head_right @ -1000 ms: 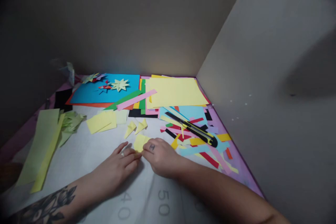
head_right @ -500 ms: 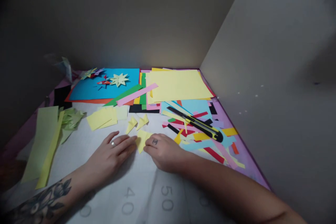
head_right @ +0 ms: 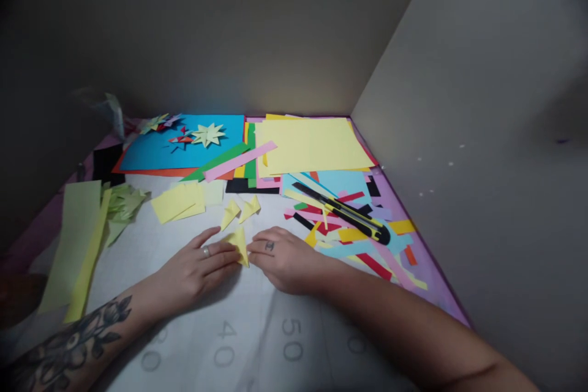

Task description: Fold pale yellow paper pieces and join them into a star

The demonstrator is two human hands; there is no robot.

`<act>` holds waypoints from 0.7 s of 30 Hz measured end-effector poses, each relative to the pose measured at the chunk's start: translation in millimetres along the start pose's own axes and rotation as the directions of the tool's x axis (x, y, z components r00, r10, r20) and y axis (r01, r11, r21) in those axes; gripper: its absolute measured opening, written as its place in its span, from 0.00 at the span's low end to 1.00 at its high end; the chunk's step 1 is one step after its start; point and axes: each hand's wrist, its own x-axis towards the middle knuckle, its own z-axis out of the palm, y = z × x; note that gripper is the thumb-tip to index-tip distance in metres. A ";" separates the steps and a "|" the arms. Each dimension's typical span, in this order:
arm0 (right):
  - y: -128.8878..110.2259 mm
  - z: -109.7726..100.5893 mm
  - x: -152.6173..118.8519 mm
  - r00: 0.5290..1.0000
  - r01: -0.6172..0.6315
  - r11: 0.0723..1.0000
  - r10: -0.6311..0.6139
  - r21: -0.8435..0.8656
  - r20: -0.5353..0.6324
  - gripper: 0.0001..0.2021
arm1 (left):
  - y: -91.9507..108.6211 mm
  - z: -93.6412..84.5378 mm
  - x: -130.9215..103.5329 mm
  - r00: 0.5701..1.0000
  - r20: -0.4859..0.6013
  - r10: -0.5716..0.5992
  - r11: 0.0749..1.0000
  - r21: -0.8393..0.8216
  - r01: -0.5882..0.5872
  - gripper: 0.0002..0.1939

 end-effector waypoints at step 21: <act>-5.5 -1.5 -1.1 0.976 -0.048 0.998 0.057 -0.047 0.209 0.21 | -10.1 -1.5 8.5 0.926 0.153 -0.344 0.863 -0.338 0.376 0.10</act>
